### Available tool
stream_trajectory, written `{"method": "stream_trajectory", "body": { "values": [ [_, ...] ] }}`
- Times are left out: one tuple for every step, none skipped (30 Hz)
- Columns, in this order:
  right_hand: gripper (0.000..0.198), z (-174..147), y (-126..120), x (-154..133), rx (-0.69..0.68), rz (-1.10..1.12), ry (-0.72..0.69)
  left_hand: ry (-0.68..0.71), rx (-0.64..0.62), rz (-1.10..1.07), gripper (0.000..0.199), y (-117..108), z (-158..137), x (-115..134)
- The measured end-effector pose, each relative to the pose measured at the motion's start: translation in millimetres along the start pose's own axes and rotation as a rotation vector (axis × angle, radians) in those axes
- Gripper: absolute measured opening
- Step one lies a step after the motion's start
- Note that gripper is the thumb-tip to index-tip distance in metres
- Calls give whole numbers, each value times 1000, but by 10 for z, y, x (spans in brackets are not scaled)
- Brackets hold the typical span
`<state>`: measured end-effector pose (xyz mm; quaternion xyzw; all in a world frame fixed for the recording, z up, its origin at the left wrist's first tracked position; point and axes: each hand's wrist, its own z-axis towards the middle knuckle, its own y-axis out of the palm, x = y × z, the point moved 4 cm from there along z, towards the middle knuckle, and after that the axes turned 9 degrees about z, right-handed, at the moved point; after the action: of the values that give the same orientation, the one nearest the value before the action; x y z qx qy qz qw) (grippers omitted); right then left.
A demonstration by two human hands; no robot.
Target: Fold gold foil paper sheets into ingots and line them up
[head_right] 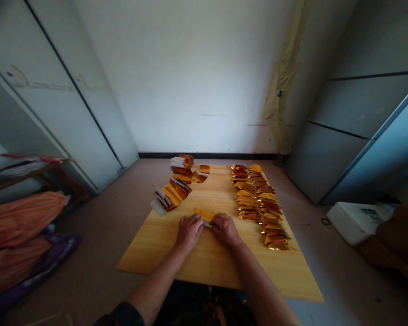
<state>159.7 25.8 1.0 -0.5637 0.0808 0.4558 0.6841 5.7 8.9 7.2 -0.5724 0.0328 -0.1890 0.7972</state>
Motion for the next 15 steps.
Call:
{"method": "stream_trajectory", "body": {
  "values": [
    [16, 10, -1, 7, 7, 13, -4, -4, -4, -9, 13, 0, -1, -1],
    [15, 21, -3, 12, 12, 25, -5, -8, -9, -16, 13, 0, -2, -2],
    [15, 33, -5, 15, 15, 34, 0, -12, -15, -21, 13, 1, -2, -4],
    [15, 47, -7, 18, 14, 40, 10, -17, -22, -25, 13, 2, -2, -6],
    [15, 63, -8, 21, 10, 45, 25, -21, -31, -28, 13, 5, -2, -10],
    [16, 79, -8, 24, 3, 51, 44, -23, -43, -31, 13, 10, -1, -13],
    [16, 96, -6, 27, -5, 58, 66, -26, -56, -33, 13, 15, -1, -18],
    [17, 113, -3, 29, -12, 64, 88, -31, -67, -36, 13, 19, -1, -23],
    [17, 128, -1, 32, -17, 67, 111, -34, -79, -40, 14, 21, -2, -27],
    [17, 143, 3, 33, -21, 64, 135, -36, -90, -43, 16, 20, -5, -30],
    [17, 155, 7, 33, -26, 56, 159, -35, -101, -46, 18, 17, -9, -32],
    [17, 166, 12, 32, -32, 44, 183, -33, -111, -48, 20, 13, -14, -32],
    [17, 176, 18, 29, -37, 30, 209, -29, -123, -49, 23, 8, -20, -32],
    [16, 184, 23, 25, -42, 14, 234, -25, -135, -51, 25, 3, -26, -32],
    [16, 192, 27, 20, -44, -3, 260, -23, -145, -52, 26, -1, -33, -32]
  ]
}}
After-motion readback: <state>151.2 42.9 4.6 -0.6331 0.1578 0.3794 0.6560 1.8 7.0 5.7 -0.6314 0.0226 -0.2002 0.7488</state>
